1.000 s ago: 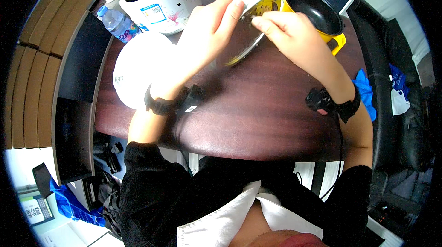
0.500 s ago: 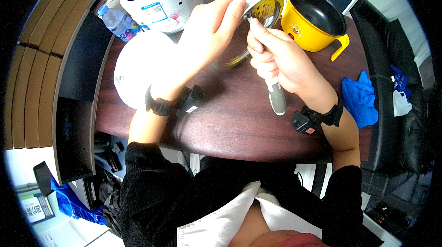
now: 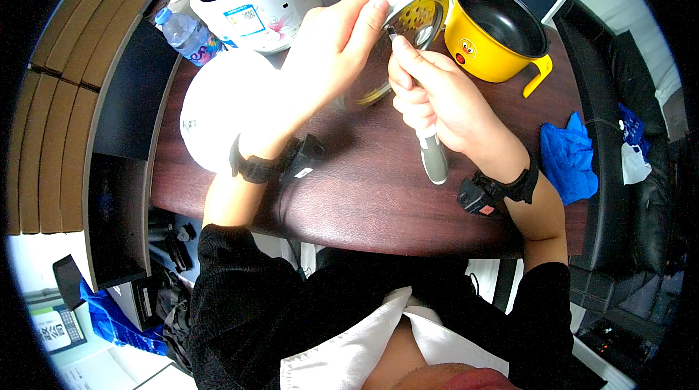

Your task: The person uses a small tool to scrape residue from the underside of a metal steamer basket lid. They repeatedly scrape along the rim and holes, then wipe the tool on a nearby yellow pot. The person continues scraping different sections of the lid throughout the clip.

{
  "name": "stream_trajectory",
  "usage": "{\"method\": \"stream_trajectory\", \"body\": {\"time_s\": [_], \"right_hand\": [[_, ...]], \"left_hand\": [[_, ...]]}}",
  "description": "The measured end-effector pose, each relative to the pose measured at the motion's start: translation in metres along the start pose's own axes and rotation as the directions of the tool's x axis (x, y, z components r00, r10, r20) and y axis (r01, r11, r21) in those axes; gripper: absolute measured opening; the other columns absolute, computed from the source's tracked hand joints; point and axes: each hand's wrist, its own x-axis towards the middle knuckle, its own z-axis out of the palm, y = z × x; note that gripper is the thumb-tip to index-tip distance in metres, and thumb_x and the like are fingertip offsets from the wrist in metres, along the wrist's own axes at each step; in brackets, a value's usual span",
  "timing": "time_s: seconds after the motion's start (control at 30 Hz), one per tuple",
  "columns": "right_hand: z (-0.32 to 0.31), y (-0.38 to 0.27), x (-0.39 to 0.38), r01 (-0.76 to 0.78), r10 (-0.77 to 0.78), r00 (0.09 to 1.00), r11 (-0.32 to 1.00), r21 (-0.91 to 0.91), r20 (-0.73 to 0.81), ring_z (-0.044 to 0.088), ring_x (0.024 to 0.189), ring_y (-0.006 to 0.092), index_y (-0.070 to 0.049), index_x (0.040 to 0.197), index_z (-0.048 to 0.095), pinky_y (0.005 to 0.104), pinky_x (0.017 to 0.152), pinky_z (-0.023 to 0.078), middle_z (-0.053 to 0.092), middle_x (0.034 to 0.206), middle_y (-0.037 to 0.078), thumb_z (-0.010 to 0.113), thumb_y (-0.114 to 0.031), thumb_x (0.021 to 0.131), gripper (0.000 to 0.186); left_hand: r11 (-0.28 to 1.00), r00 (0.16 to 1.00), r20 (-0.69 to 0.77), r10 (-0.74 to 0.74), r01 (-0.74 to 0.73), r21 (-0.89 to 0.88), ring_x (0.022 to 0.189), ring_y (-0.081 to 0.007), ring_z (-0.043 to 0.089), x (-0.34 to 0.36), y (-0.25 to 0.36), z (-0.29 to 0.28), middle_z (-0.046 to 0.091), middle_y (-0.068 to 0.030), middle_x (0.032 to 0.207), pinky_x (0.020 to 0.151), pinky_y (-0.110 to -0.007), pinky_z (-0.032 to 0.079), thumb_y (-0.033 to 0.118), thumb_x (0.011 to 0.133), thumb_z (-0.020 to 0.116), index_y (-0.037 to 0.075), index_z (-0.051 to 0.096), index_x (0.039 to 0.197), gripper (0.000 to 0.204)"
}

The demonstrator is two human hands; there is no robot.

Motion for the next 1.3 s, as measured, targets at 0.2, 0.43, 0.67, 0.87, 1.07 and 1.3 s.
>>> {"method": "stream_trajectory", "body": {"time_s": [0.2,0.43,0.67,0.87,1.07,1.3], "right_hand": [[-0.001,-0.004,-0.003,-0.022,0.023,1.0,0.999,-0.049,0.012,0.022,0.038,0.0016,-0.013,0.069,0.043,0.0191,0.035,0.018,0.028,0.052,-0.01,0.043,-0.043,0.097,0.041],[-0.016,-0.016,0.011,0.337,-0.627,0.765,0.194,-0.921,0.148,0.05,0.045,0.0215,-0.004,0.067,0.055,0.0335,0.043,0.039,0.053,0.056,0.005,0.054,-0.033,0.091,0.038],[-0.005,-0.038,-0.005,-0.003,-0.626,0.595,-0.629,-0.777,0.504,0.059,0.051,0.0256,-0.009,0.07,0.06,0.0357,0.047,0.047,0.059,0.058,0.008,0.062,-0.036,0.082,0.029],[-0.01,-0.048,-0.013,0.219,-0.619,0.678,-0.344,-0.913,0.396,0.053,0.045,0.0194,-0.01,0.069,0.058,0.0289,0.043,0.041,0.054,0.052,0.005,0.06,-0.035,0.085,0.029],[-0.011,-0.028,-0.022,0.082,-0.106,0.991,0.961,-0.265,-0.079,0.024,0.039,0.0008,-0.01,0.072,0.048,0.0175,0.036,0.019,0.03,0.051,-0.01,0.045,-0.041,0.096,0.039],[-0.004,-0.008,-0.014,-0.021,0.021,1.0,0.999,-0.032,0.0,0.023,0.039,0.0006,-0.011,0.073,0.047,0.0182,0.036,0.017,0.029,0.053,-0.009,0.044,-0.043,0.096,0.04]], "left_hand": [[0.993,0.992,0.072,-0.107,0.111,-0.05,0.056,-0.035,0.058,0.003,0.003,-0.001,0.055,-0.019,0.061,0.05,-0.039,0.042,0.026,0.096,0.045,0.0,0.056,0.083,0.031],[0.994,0.994,0.055,-0.099,0.101,-0.037,0.057,-0.0357,0.058,0.003,-0.002,-0.002,0.055,-0.0196,0.061,0.05,-0.039,0.042,0.027,0.096,0.045,0.0,0.056,0.082,0.032],[0.991,0.988,0.077,-0.134,0.132,0.033,0.072,-0.0338,0.058,0.003,0.003,-0.006,0.058,-0.019,0.075,0.063,-0.038,0.043,0.031,0.095,0.046,0.001,0.058,0.092,0.033],[0.952,0.934,0.189,-0.304,0.302,0.04,0.103,-0.0314,0.056,-0.001,0.019,-0.013,0.061,-0.0182,0.107,0.09,-0.036,0.042,0.038,0.093,0.051,0.003,0.059,0.114,0.042],[0.989,0.983,0.108,-0.148,0.146,0.026,0.089,-0.0332,0.057,-0.003,0.016,-0.005,0.06,-0.0189,0.093,0.078,-0.037,0.043,0.033,0.094,0.05,0.002,0.058,0.105,0.034],[0.997,1.0,0.018,-0.021,0.023,-0.075,0.061,-0.0369,0.058,0.0,0.004,0.002,0.056,-0.0197,0.066,0.054,-0.039,0.044,0.025,0.096,0.046,0.0,0.056,0.086,0.029]]}}
